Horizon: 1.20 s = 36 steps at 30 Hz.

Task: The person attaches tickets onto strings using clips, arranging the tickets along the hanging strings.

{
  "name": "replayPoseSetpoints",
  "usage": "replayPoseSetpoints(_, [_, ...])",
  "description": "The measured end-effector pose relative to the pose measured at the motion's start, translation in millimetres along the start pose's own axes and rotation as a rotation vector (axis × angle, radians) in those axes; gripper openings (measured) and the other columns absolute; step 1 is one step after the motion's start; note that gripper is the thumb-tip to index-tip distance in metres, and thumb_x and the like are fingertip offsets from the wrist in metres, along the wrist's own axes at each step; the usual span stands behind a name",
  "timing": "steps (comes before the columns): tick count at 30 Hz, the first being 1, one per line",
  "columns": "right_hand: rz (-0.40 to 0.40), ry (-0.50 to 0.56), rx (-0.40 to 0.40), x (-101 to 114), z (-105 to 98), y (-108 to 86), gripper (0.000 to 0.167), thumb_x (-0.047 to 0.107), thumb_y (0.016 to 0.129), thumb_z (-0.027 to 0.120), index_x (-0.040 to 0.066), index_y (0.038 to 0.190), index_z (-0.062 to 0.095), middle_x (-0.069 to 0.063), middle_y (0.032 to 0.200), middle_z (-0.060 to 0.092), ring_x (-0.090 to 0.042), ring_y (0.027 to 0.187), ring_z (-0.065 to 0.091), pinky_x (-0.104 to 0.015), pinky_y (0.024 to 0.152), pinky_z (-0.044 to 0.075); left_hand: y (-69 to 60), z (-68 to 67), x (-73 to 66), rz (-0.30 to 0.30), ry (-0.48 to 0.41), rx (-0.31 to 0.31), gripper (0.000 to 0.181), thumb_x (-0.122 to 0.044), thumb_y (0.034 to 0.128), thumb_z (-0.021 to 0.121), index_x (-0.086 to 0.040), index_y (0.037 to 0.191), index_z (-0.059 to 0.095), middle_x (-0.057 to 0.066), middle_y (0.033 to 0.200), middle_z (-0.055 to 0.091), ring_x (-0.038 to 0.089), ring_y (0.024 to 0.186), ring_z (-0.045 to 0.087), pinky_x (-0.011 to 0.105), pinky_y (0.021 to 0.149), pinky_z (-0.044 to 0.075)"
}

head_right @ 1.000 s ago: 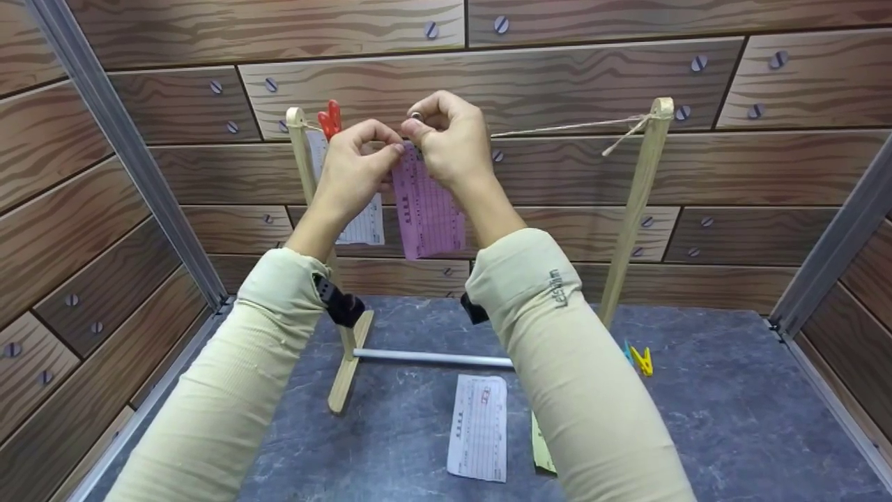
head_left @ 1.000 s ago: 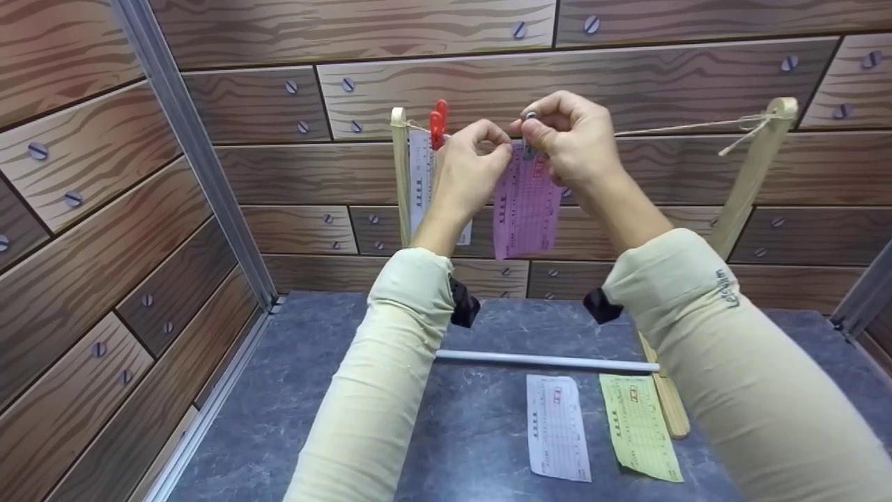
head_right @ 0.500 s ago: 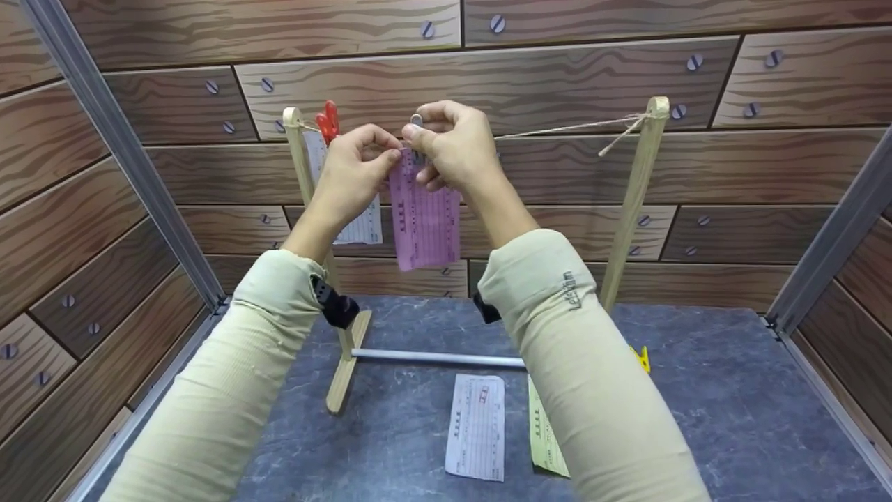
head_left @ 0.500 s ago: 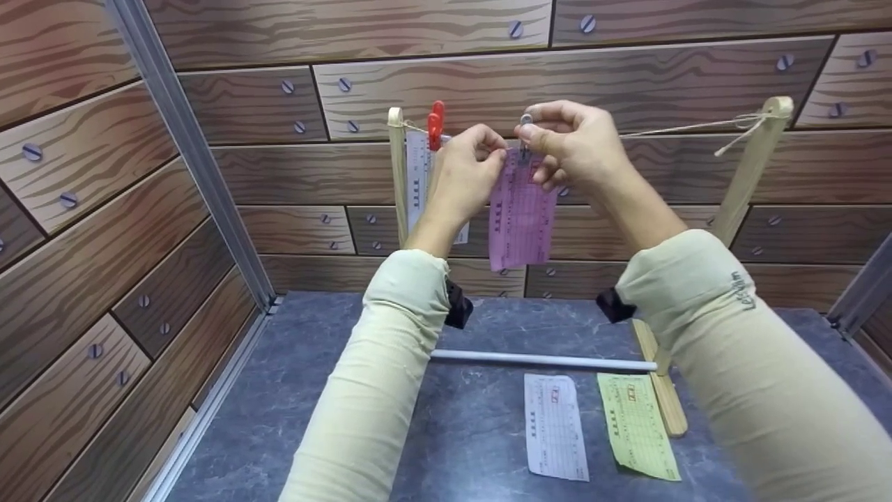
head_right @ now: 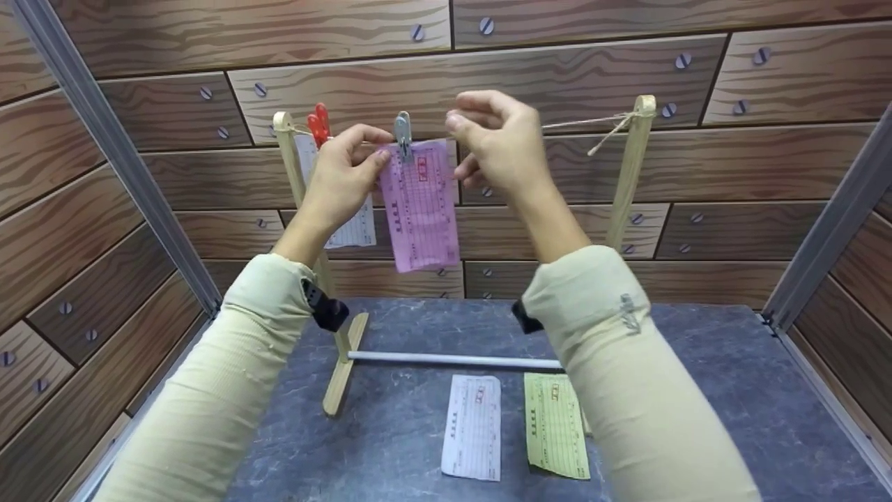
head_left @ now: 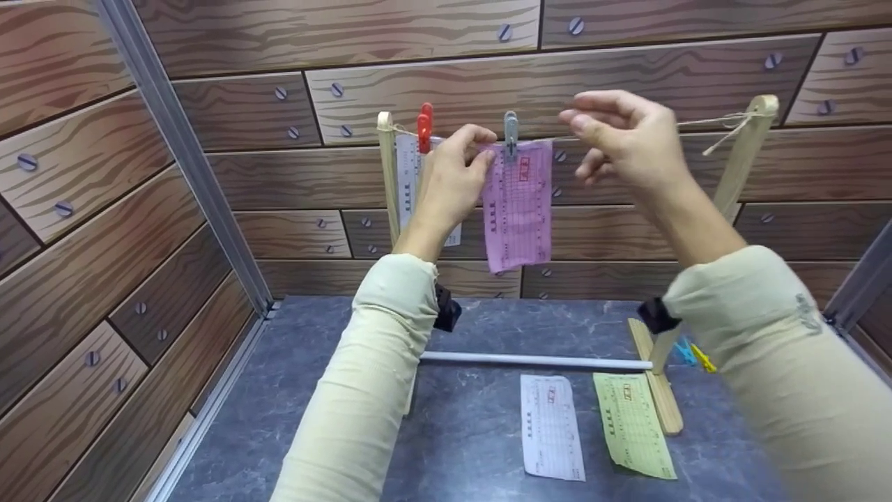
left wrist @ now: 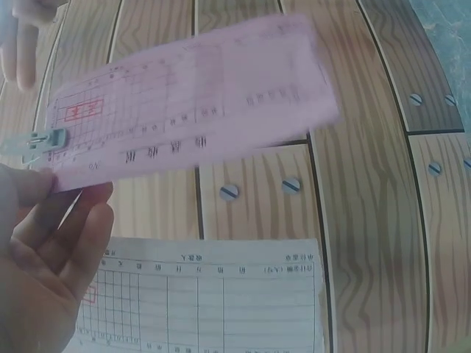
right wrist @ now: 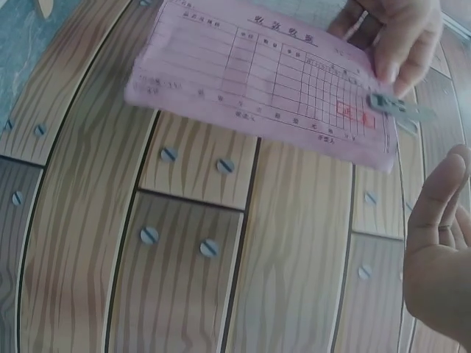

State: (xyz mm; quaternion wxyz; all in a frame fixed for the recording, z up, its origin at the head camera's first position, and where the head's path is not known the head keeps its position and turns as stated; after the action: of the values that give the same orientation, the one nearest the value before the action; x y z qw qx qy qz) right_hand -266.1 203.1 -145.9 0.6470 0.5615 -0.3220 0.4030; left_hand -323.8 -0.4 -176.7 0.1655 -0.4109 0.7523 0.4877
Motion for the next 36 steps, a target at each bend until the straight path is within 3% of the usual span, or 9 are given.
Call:
replayPoseSetpoints(2, [-0.031,0.046,-0.006,3.9,-9.4,-4.6,0.03,-0.001,0.091,0.073,-0.008,0.118,0.063,-0.018,0.105,0.073,-0.02,0.045,0.061,-0.028,0.044,0.053,-1.1,0.4,-0.4,0.007,-0.03,-0.008,0.027,-0.013,0.099,0.065,-0.012,0.126,0.066,0.002,0.108,0.074,0.011,0.083,0.066,0.028,0.069,0.047])
replayPoseSetpoints(7, [-0.1,0.099,-0.015,9.4,-33.6,-18.3,0.018,0.0,0.091,0.072,-0.009,0.106,0.067,-0.02,0.098,0.073,-0.02,0.046,0.061,-0.028,0.043,0.052,-6.8,0.5,2.9,0.033,-0.128,-0.057,0.037,-0.01,0.0979,0.064,-0.009,0.134,0.056,0.006,0.103,0.073,0.014,0.085,0.066,0.029,0.073,0.05])
replayPoseSetpoints(13, [-0.133,0.151,-0.028,2.2,-63.8,-35.5,0.016,0.001,0.093,0.071,-0.014,0.098,0.067,-0.023,0.089,0.072,-0.021,0.045,0.061,-0.028,0.043,0.052,-20.0,5.7,18.7,0.086,-0.255,-0.121,0.029,-0.002,0.0946,0.062,-0.004,0.121,0.051,0.01,0.096,0.069,0.02,0.085,0.065,0.031,0.075,0.053])
replayPoseSetpoints(17, [-0.142,0.18,-0.059,-7.2,-87.7,-47.7,0.016,0.002,0.095,0.067,-0.013,0.089,0.065,-0.022,0.083,0.071,-0.022,0.046,0.062,-0.028,0.044,0.052,-28.9,14.6,29.5,0.128,-0.269,-0.092,0.017,0.004,0.0907,0.06,0.0,0.107,0.059,0.011,0.094,0.068,0.02,0.083,0.063,0.03,0.075,0.052])
replayPoseSetpoints(27, [-0.087,0.285,-0.155,-39.1,-155.4,-74.1,0.025,0.004,0.1,0.06,-0.011,0.08,0.063,-0.02,0.068,0.066,-0.024,0.047,0.061,-0.03,0.044,0.053,-56.8,44.7,61.1,0.019,-0.282,0.051,0.022,0.007,0.085,0.058,0.0,0.099,0.074,0.008,0.101,0.071,0.016,0.085,0.06,0.027,0.076,0.05])
replayPoseSetpoints(36, [0.014,0.284,-0.205,-81.4,-203.7,-94.0,0.029,0.003,0.102,0.057,-0.008,0.076,0.064,-0.017,0.066,0.066,-0.023,0.048,0.063,-0.03,0.044,0.054,-79.2,68.8,90.6,-0.05,-0.242,0.014,0.016,0.003,0.0854,0.061,-0.001,0.092,0.075,0.006,0.093,0.073,0.018,0.081,0.063,0.029,0.074,0.052])
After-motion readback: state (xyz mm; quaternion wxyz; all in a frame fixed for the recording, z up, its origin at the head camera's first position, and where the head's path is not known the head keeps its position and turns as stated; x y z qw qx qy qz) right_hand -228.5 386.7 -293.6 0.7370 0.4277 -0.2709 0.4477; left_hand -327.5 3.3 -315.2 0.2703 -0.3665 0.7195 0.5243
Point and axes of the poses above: each hand's wrist, its own y-axis towards the middle knuckle, its own z-axis out of the palm, x = y × z, the point moved 3 cm from there along y, towards the middle knuckle
